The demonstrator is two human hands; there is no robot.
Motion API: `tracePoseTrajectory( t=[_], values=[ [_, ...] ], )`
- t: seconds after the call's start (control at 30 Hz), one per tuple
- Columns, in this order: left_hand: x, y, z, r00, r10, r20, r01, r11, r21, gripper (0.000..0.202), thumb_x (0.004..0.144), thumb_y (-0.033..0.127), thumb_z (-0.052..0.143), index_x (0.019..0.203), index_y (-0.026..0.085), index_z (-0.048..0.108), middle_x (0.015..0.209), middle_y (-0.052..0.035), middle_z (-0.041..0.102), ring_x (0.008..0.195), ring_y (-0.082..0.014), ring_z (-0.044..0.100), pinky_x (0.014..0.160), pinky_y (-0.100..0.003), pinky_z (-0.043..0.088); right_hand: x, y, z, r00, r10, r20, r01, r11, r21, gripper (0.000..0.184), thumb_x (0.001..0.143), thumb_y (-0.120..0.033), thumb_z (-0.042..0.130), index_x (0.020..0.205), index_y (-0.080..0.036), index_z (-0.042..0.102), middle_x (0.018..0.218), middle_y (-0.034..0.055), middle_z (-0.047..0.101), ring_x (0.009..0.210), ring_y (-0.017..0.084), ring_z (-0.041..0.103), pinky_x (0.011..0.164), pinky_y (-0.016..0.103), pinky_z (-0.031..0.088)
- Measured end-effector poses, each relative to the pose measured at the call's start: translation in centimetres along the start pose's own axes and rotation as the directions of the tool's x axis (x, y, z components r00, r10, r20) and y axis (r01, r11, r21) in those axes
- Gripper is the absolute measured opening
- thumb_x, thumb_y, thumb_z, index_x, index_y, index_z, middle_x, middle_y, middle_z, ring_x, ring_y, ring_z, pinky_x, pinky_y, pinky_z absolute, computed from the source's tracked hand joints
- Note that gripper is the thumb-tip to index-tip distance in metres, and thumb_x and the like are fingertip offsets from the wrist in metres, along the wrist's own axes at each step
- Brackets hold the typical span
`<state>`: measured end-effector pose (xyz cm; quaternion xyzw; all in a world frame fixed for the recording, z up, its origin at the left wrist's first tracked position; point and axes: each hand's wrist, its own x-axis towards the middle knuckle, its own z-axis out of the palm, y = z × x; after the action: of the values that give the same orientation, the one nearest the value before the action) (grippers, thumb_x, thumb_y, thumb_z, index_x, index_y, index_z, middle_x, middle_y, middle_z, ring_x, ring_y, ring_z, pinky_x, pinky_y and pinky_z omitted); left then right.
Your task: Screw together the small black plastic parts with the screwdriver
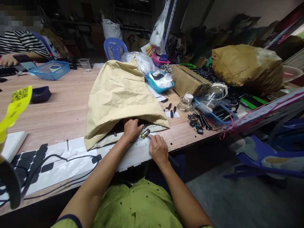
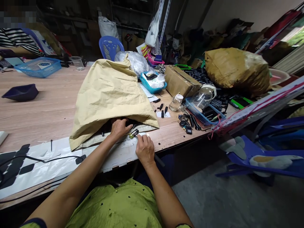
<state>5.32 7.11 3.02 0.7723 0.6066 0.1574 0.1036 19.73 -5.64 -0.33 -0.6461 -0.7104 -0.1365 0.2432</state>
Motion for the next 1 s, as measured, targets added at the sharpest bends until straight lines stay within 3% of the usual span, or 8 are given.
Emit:
tracePoseTrajectory(
  t=[0.13,0.27,0.4,0.53,0.7,0.87,1.0],
  values=[
    [-1.0,-0.8,0.8,1.000,-0.007,-0.016,0.007,1.000,0.000,0.034,0.090,0.049,0.061,0.107,0.021,0.071,0.092,-0.0126,0.069,0.090,-0.0330,0.067,0.077,-0.040,0.050,0.0,-0.2,0.1,1.000,0.008,0.005,-0.008,1.000,-0.003,0.030,0.096,-0.013,0.048,0.117,-0.020,0.068,0.089,0.0080,0.061,0.084,0.023,0.052,0.072,0.033,0.041],
    [-2.2,-2.5,0.9,0.999,0.010,-0.038,-0.011,1.000,-0.016,0.027,0.091,0.046,0.062,0.099,0.023,0.072,0.096,-0.0125,0.064,0.096,-0.0343,0.061,0.084,-0.047,0.049,0.1,-0.3,0.1,1.000,0.007,-0.002,-0.007,1.000,-0.014,0.028,0.096,-0.012,0.049,0.115,-0.019,0.068,0.089,0.0079,0.061,0.084,0.023,0.052,0.071,0.034,0.041],
    [-3.6,-3.7,0.3,0.993,0.070,-0.098,-0.076,0.996,-0.057,0.013,0.088,0.035,0.067,0.092,0.025,0.074,0.101,-0.0114,0.061,0.102,-0.0342,0.056,0.089,-0.050,0.049,0.1,-0.3,0.1,1.000,0.003,-0.014,-0.004,1.000,-0.019,0.027,0.096,-0.012,0.049,0.114,-0.019,0.068,0.088,0.0079,0.062,0.083,0.023,0.053,0.072,0.033,0.040],
    [-6.6,-3.9,-0.6,0.960,0.178,-0.218,-0.203,0.974,-0.098,0.012,0.088,0.028,0.066,0.096,0.026,0.074,0.117,-0.0109,0.060,0.113,-0.0332,0.054,0.096,-0.050,0.048,0.2,-0.3,0.1,1.000,0.003,-0.027,-0.003,1.000,-0.023,0.027,0.096,-0.012,0.050,0.114,-0.019,0.069,0.088,0.0080,0.062,0.084,0.023,0.053,0.072,0.033,0.041],
    [-10.6,-3.4,-0.9,0.971,0.222,-0.092,-0.236,0.952,-0.193,0.014,0.092,0.030,0.063,0.100,0.025,0.073,0.092,-0.0056,0.061,0.089,-0.0240,0.058,0.082,-0.038,0.051,0.3,0.2,-0.2,1.000,0.013,-0.014,-0.013,1.000,0.002,0.028,0.094,-0.012,0.050,0.113,-0.018,0.070,0.090,0.0089,0.064,0.083,0.024,0.054,0.072,0.034,0.042],
    [-12.1,-3.8,-0.5,0.985,0.162,-0.062,-0.173,0.924,-0.340,0.021,0.087,0.028,0.071,0.107,0.023,0.070,0.095,-0.0044,0.062,0.092,-0.0228,0.059,0.085,-0.037,0.052,0.4,1.6,-0.2,0.999,0.042,-0.003,-0.041,0.987,0.158,0.031,0.093,-0.013,0.050,0.113,-0.019,0.073,0.089,0.0085,0.067,0.082,0.024,0.059,0.075,0.034,0.048],
    [-12.3,-4.3,-0.4,0.987,0.148,-0.061,-0.160,0.894,-0.420,0.013,0.086,0.024,0.070,0.099,0.022,0.071,0.093,-0.0035,0.063,0.092,-0.0219,0.060,0.083,-0.035,0.052,0.0,2.0,-1.0,0.995,0.104,-0.006,-0.094,0.922,0.375,0.031,0.095,-0.018,0.048,0.114,-0.020,0.073,0.094,0.0085,0.071,0.089,0.023,0.065,0.080,0.033,0.054]
  ],
)
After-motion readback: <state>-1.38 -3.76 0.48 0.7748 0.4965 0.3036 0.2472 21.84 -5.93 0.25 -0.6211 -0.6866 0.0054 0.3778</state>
